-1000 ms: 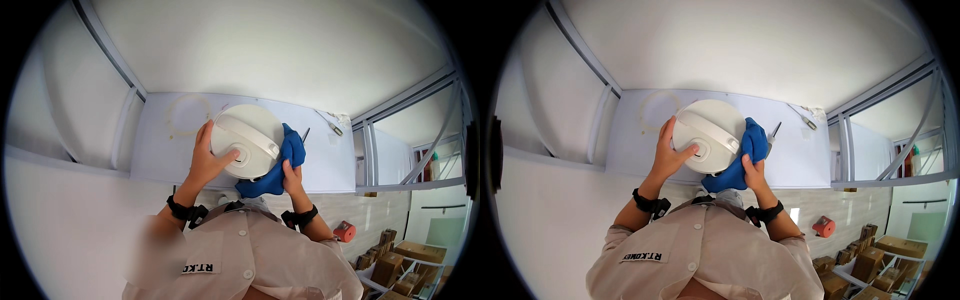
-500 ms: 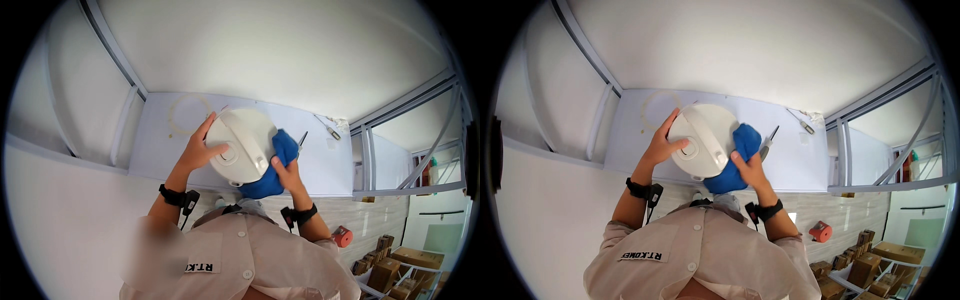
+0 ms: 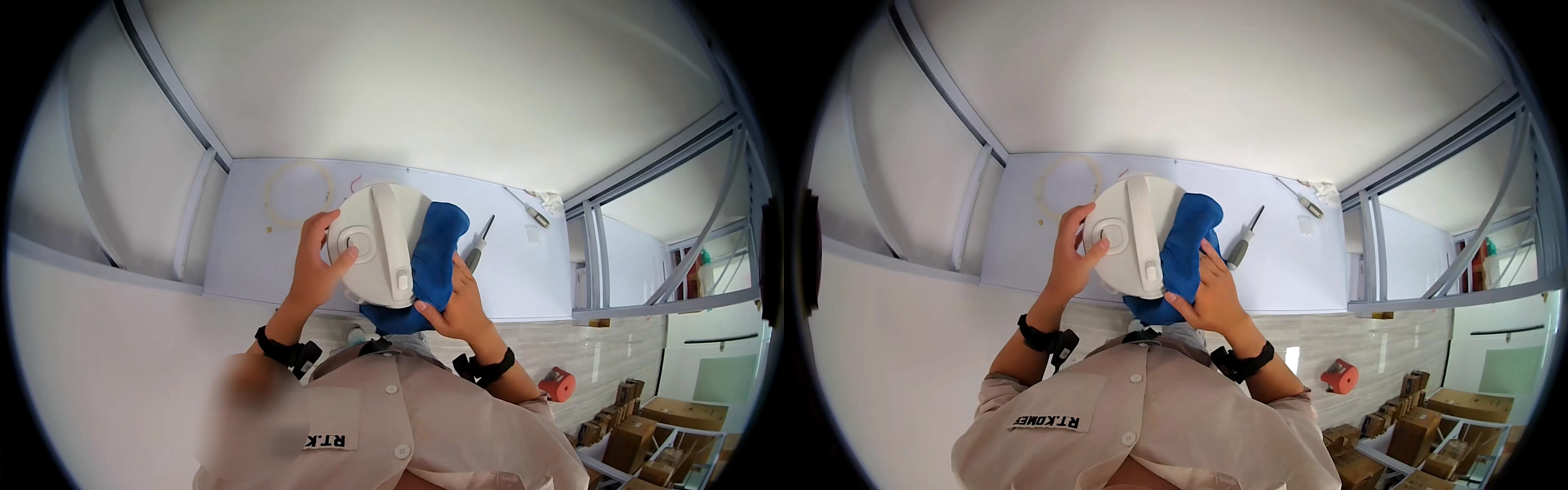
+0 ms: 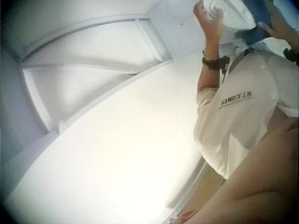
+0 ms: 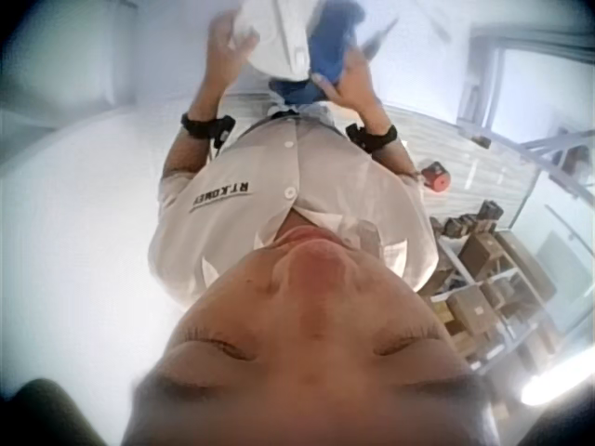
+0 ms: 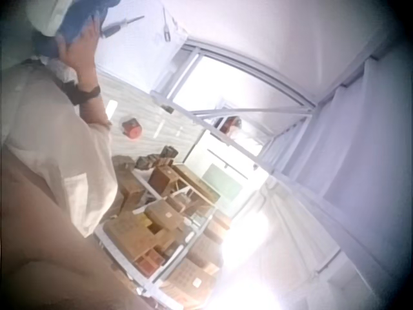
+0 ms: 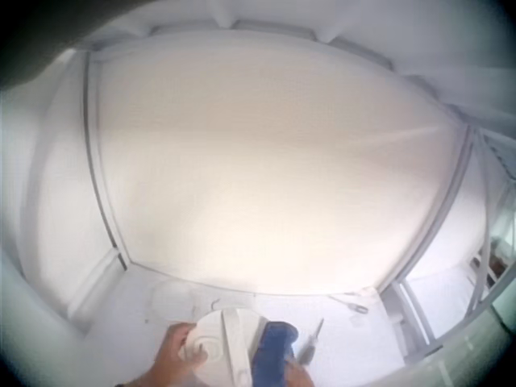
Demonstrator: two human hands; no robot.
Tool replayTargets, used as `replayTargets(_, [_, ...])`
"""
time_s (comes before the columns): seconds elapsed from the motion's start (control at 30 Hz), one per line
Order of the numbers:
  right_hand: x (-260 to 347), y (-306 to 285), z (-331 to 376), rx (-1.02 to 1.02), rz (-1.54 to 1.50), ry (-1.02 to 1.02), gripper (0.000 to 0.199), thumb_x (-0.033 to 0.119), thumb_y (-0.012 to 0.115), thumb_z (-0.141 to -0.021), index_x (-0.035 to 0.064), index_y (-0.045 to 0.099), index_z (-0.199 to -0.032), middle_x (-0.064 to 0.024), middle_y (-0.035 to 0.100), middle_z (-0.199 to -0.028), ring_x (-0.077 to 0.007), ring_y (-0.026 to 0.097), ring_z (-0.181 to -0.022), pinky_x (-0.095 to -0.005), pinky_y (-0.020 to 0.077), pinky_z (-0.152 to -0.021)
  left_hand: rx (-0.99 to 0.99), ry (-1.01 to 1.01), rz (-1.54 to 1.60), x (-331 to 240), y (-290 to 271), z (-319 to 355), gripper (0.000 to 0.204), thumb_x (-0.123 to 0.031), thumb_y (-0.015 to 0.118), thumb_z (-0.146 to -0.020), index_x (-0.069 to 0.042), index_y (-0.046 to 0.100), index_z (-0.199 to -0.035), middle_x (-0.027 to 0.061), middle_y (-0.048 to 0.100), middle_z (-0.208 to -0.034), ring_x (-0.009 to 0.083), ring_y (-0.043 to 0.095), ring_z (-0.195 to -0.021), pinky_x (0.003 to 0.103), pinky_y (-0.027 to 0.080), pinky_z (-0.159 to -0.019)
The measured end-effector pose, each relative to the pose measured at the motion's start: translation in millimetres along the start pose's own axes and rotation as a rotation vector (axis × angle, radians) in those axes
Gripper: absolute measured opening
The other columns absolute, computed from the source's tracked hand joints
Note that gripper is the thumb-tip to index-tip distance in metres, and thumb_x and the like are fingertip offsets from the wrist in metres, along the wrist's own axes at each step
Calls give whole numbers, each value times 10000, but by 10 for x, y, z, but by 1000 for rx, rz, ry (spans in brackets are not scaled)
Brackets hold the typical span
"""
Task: The person assembles a white appliance by screwing a small component into a circular base, wiping the base with a blue cloth, and then using a screwdriver to tighten screws on the base.
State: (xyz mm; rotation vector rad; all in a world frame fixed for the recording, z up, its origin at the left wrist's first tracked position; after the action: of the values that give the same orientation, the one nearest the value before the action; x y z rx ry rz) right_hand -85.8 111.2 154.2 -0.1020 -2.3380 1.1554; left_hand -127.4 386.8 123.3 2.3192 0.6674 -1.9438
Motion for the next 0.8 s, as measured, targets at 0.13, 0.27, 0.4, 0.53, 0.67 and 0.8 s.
replayTargets(0.13, [-164, -98, -84, 121, -79, -16, 477, 344, 753, -950, -46, 701, -1221, -298, 679, -1250, -513, 608, -1260, -564, 392, -1221, -58, 36, -64, 74, 168, 47, 727, -172, 754, -949, 8, 423, -1570, 211, 399, -1589, 353, 444, -1456, 445, 390, -1203])
replayTargets(0.27, [-422, -91, -120, 192, -122, 52, 514, 348, 741, -963, -79, 681, -1243, -329, 665, -1294, -517, 585, -1308, -558, 393, -1223, -75, 21, -17, 105, 211, 70, 756, -179, 768, -940, 36, 413, -1573, 237, 404, -1584, 371, 437, -1473, 445, 383, -1215])
replayTargets(0.4, [-439, -191, -483, 230, -144, 31, 527, 323, 732, -971, -96, 654, -1281, -335, 659, -1324, -495, 579, -1332, -569, 419, -1199, -69, 7, -25, 91, 164, 50, 759, -188, 778, -929, 46, 432, -1563, 238, 414, -1583, 369, 457, -1462, 434, 394, -1207])
replayTargets(0.53, [-634, -171, -684, 195, -124, 135, 423, 285, 709, -981, -21, 682, -1270, -293, 666, -1337, -506, 599, -1268, -550, 440, -1160, -65, -27, -44, 96, 167, 41, 760, -185, 784, -921, 53, 445, -1559, 233, 421, -1585, 364, 469, -1456, 434, 405, -1200])
replayTargets(0.67, [-929, -82, -801, 240, -119, 387, 409, 294, 724, -984, -66, 687, -1175, -288, 722, -1151, -454, 677, -1121, -481, 542, -956, -51, -48, -51, 69, 167, 41, 758, -186, 778, -930, 53, 443, -1567, 226, 429, -1584, 343, 494, -1442, 418, 439, -1177])
replayTargets(0.8, [-1223, 93, -762, 147, -462, 609, 351, 289, 732, -1010, -43, 700, -1119, -178, 757, -946, -290, 725, -914, -402, 540, -801, -59, -39, -1, 59, 158, 28, 741, -171, 775, -938, 53, 452, -1565, 215, 434, -1589, 308, 525, -1418, 393, 477, -1145])
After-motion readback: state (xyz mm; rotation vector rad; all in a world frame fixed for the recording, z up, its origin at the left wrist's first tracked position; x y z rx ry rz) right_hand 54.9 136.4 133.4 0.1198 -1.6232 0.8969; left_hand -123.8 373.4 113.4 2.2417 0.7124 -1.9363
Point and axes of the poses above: each hand's wrist, its own z-axis away from the middle knuckle, its own y-axis out of the palm, x = y × z, the point moved 4 cm from there along -z, towards the middle knuckle
